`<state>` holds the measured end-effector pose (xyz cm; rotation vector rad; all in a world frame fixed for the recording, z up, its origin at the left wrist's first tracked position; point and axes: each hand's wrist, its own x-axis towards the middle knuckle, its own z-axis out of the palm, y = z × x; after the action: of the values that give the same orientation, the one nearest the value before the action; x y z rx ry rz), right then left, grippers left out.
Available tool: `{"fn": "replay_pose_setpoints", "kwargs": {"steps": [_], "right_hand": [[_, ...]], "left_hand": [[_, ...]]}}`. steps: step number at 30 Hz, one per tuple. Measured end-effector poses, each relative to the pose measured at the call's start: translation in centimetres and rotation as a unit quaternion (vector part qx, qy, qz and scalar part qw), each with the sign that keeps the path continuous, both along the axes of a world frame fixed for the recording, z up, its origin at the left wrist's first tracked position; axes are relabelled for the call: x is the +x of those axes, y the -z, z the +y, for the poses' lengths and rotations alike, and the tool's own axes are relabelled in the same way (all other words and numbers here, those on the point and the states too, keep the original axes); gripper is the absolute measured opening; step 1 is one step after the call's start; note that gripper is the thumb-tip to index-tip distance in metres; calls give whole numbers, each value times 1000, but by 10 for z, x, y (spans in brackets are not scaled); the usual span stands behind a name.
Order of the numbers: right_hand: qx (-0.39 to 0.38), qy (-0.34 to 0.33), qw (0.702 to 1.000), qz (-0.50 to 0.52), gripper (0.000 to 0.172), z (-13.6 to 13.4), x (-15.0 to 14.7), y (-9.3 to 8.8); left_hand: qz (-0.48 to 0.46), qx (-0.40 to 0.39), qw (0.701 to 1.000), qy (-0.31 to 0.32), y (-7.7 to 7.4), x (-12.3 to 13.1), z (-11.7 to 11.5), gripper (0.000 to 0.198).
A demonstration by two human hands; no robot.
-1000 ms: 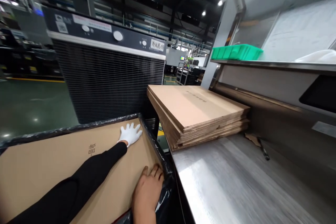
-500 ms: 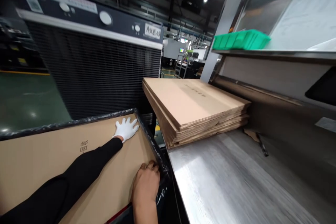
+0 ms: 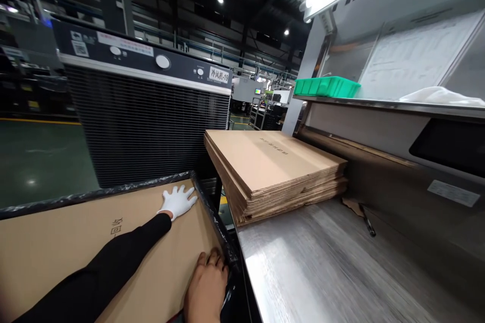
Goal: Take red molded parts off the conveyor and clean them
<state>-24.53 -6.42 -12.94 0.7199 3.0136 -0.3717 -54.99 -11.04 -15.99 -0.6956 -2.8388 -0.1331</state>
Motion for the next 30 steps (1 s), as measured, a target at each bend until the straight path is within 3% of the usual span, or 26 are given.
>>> {"fn": "replay_pose_setpoints", "kwargs": {"steps": [12, 16, 19, 23, 30], "right_hand": [[13, -3, 1000, -29, 62, 2, -1, 2], [32, 10, 999, -13, 59, -1, -5, 12], [48, 32, 998, 12, 55, -3, -11, 25], [60, 56, 996, 40, 54, -4, -19, 35], [79, 47, 994, 59, 55, -9, -18, 36]], "left_hand": [[22, 11, 999, 42, 26, -48, 6, 58], [19, 15, 999, 40, 22, -43, 6, 57], [-1, 10, 999, 47, 12, -40, -6, 58], [-44, -6, 999, 9, -4, -44, -60, 61], [-65, -25, 992, -108, -17, -20, -208, 66]]}}
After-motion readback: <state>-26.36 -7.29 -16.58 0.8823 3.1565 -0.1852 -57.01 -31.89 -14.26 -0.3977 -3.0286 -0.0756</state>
